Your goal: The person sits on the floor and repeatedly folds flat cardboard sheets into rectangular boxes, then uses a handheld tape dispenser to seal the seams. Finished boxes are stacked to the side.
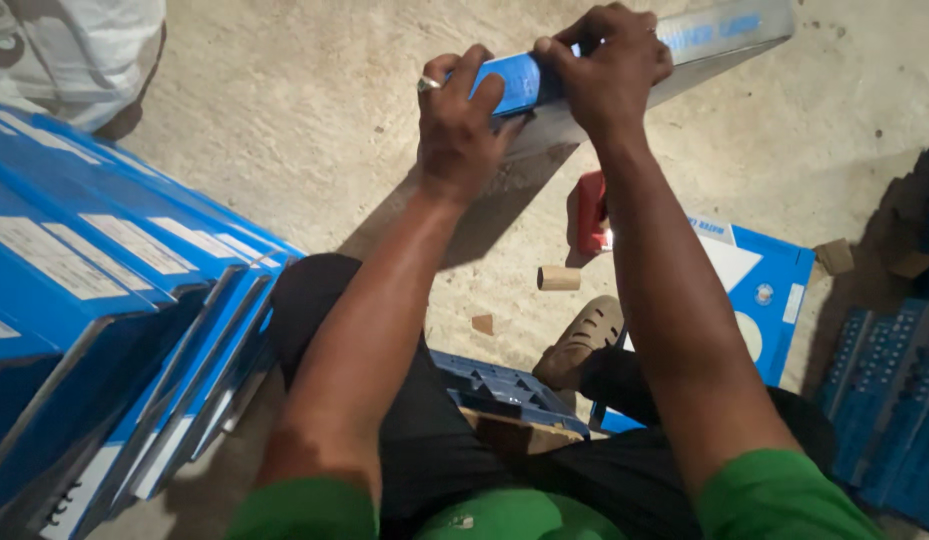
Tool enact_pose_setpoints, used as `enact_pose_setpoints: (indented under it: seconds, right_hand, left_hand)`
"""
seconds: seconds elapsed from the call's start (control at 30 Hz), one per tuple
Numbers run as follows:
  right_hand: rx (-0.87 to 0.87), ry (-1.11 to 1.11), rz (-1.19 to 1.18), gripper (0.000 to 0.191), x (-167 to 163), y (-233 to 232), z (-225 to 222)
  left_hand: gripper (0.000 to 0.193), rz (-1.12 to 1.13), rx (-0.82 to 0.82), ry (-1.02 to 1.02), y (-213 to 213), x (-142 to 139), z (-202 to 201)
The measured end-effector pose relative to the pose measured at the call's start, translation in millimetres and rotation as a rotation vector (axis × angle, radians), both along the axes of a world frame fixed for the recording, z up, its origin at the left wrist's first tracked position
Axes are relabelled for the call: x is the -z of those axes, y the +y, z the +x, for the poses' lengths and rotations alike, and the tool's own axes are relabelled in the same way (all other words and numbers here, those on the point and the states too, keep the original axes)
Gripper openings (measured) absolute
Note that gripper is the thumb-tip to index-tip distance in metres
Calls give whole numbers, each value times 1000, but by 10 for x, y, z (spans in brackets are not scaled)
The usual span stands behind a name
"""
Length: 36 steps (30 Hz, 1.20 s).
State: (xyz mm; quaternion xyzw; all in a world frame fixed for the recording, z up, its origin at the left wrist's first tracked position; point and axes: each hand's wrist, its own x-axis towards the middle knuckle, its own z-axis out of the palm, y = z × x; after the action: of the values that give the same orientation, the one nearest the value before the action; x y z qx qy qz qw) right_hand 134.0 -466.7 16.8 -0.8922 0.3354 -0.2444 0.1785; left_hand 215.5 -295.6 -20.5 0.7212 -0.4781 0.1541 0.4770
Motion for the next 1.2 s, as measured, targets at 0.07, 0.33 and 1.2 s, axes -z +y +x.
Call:
enact_pose_setpoints:
  seconds: [0.07,0.33,1.2]
  right_hand:
    - [-73,-40,12,26,-34,-50,16]
    - [-327,22,-242,89,83,-23,-285]
    - [18,106,2,40,-58,194,2]
  left_hand:
    - [58,4,-4,11,5,8,21]
    - [59,-12,50,31,-16,62,133]
    - [58,85,110,46,64,18,212]
